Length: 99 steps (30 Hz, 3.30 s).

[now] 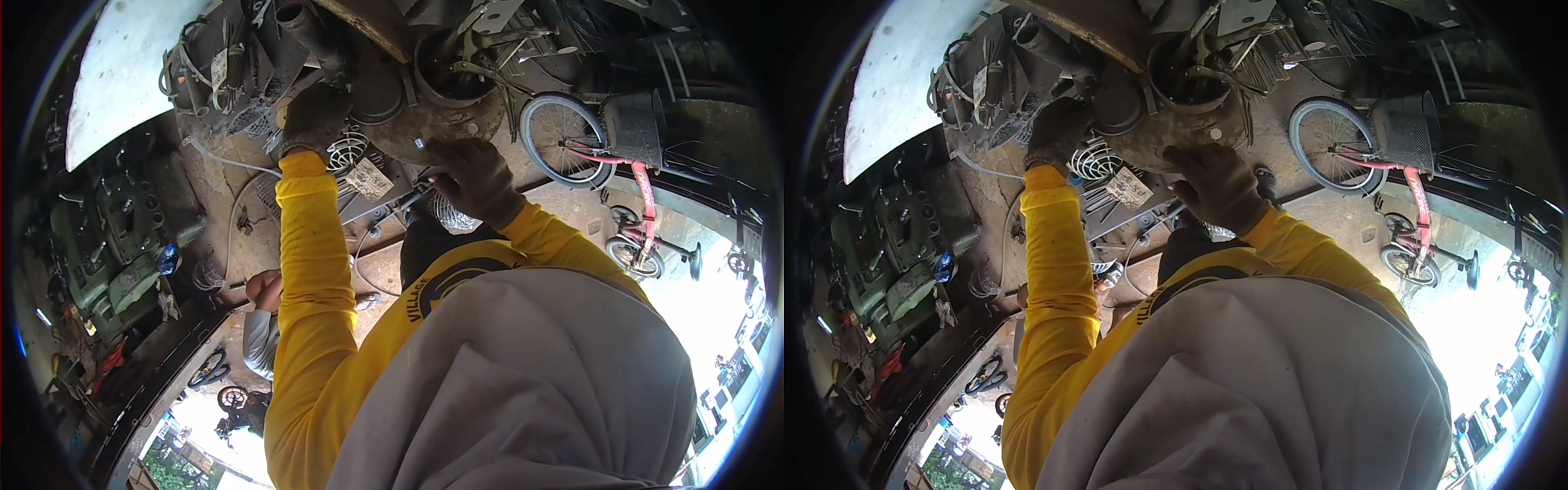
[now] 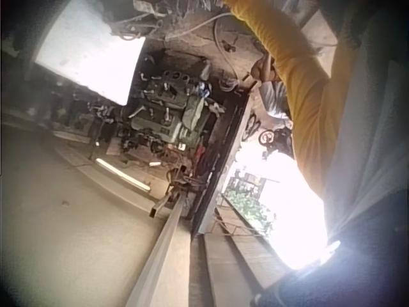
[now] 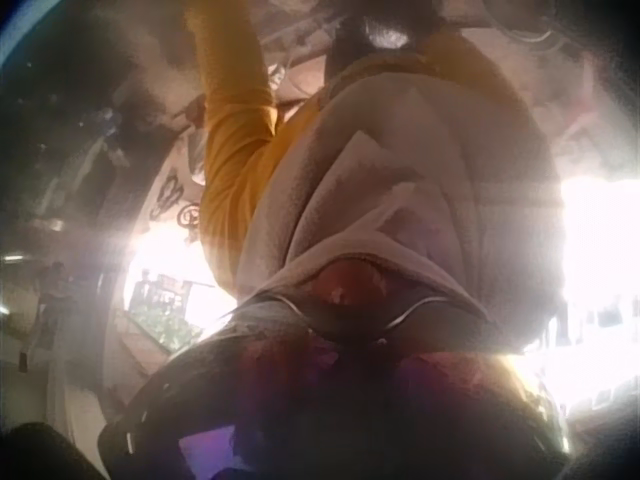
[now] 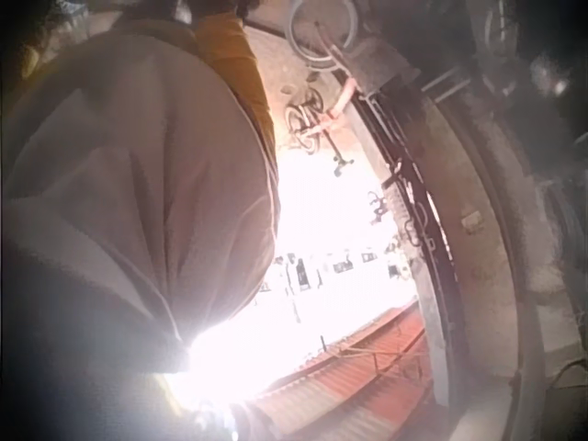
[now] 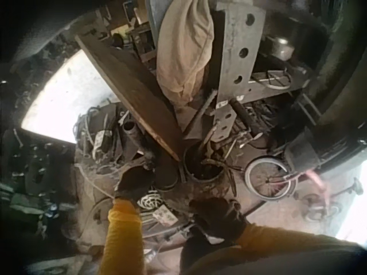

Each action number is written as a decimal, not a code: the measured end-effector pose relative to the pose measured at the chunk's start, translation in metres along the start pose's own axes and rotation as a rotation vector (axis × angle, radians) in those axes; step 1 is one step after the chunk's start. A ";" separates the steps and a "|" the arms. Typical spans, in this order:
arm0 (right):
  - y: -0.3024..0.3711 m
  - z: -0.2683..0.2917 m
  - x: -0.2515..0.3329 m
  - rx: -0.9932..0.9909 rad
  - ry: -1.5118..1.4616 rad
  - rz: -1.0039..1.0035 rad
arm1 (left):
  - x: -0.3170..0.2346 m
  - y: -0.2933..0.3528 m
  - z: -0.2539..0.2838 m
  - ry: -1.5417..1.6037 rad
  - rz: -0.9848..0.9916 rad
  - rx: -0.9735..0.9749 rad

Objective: The person aligns a metal rod with the frame of a circular wire cage and welds the joints together using a handheld welding torch.

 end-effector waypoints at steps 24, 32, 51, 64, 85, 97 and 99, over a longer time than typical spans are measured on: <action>-0.103 -0.052 0.002 0.263 0.136 -0.199 | -0.009 0.011 -0.007 0.039 -0.227 -0.266; -0.103 -0.051 0.009 0.264 0.168 -0.152 | -0.006 0.018 -0.031 0.698 0.071 -0.347; -0.097 -0.054 0.011 0.218 0.272 0.004 | -0.027 0.021 -0.039 0.158 0.009 -0.394; -0.094 -0.052 -0.010 0.231 0.227 0.238 | -0.052 0.033 -0.048 -0.241 0.134 -0.493; -0.070 -0.044 0.005 0.124 0.277 0.214 | -0.046 0.031 -0.051 0.008 0.023 -0.488; -0.031 0.028 0.025 0.265 0.060 0.344 | -0.071 0.122 -0.058 0.978 0.337 -0.552; -0.020 0.038 0.003 0.230 0.136 0.454 | -0.063 0.151 -0.059 1.263 0.320 -0.682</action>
Point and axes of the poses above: each hand's wrist, its own y-axis away from the middle knuckle, its own z-axis out of the back of the hand, x = y × z, the point moved 3 cm from there along -y, towards the middle knuckle, and after that the axes turned 4 degrees about x, right-handed, at the moved point
